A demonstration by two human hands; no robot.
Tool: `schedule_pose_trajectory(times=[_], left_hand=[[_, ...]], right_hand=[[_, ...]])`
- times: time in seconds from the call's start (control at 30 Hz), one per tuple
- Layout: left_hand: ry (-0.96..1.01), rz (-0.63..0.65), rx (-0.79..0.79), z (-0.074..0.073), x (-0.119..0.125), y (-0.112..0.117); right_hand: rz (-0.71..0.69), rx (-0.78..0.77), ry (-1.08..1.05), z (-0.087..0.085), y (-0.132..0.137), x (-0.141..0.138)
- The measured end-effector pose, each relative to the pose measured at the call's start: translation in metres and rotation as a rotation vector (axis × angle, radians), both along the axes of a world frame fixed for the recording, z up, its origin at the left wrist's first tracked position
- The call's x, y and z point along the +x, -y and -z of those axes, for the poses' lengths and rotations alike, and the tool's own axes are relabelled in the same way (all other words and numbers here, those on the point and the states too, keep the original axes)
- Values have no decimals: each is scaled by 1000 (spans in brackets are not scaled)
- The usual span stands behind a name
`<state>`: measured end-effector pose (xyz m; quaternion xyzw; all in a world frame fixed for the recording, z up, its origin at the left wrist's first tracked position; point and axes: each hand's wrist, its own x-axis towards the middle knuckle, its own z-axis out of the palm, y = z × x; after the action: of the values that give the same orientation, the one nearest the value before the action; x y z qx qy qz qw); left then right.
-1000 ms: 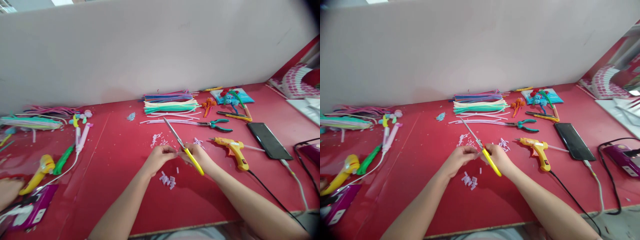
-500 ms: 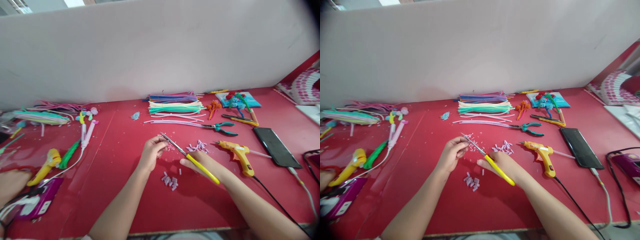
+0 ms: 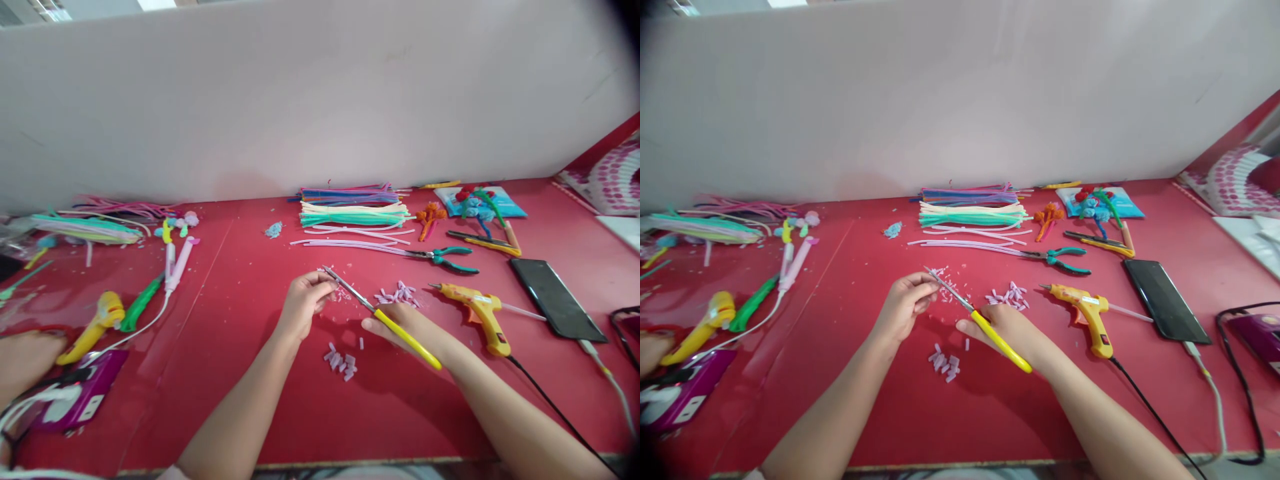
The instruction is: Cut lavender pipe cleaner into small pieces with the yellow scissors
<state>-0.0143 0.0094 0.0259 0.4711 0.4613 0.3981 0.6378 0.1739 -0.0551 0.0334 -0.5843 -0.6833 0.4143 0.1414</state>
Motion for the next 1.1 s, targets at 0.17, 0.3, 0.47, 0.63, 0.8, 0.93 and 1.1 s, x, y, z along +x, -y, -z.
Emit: schedule_pose_trajectory(times=[0.17, 0.3, 0.47, 0.63, 0.8, 0.93, 1.1], left_hand=[[-13, 0, -10, -1, 0, 0], [-13, 13, -12, -1, -1, 0], [-9, 20, -25, 1, -2, -1], [1, 28, -21, 2, -2, -2], [23, 33, -45, 5, -2, -2], [26, 49, -59, 7, -2, -3], [-6, 161, -95, 3, 0, 0]], right_hand=[[6, 26, 7, 2, 0, 0], [8, 23, 20, 3, 0, -1], [12, 17, 22, 6, 0, -2], [30, 5, 34, 7, 1, -3], [46, -11, 59, 6, 1, -6], [68, -44, 101, 12, -5, -6], [205, 37, -3, 22, -14, -5]])
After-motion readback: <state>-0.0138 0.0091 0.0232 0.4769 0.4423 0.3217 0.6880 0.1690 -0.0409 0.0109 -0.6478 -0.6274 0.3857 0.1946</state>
